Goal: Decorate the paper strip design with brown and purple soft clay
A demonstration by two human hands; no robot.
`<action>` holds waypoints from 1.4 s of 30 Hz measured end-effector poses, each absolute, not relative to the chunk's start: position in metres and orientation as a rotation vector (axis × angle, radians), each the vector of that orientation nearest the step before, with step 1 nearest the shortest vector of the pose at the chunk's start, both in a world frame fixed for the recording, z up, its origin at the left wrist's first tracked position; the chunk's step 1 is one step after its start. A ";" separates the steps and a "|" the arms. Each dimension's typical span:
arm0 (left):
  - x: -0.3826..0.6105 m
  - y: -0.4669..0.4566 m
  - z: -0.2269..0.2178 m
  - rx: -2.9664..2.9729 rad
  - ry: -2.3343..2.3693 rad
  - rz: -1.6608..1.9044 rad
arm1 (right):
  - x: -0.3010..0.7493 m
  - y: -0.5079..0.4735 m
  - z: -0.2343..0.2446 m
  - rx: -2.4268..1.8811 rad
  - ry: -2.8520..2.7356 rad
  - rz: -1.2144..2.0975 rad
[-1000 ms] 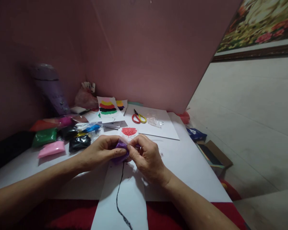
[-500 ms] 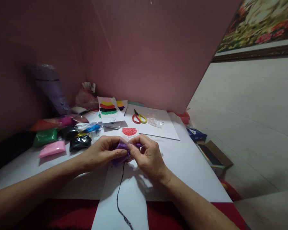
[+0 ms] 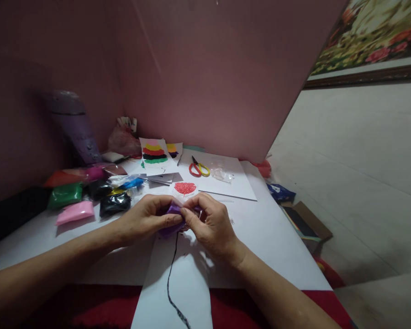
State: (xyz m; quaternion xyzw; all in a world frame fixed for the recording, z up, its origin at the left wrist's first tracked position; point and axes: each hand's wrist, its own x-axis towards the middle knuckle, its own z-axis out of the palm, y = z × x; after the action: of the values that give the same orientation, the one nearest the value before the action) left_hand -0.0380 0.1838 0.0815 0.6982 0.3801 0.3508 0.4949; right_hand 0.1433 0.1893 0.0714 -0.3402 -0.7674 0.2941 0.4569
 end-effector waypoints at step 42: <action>-0.041 0.182 0.090 1.667 0.968 1.010 | 0.142 0.187 0.081 -0.830 -1.802 0.969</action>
State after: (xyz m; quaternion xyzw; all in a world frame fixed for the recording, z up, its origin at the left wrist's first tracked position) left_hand -0.0409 0.1821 0.0896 0.6787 0.3938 0.4110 0.4641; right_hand 0.1417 0.1872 0.0805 -0.3357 -0.7288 0.3920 0.4499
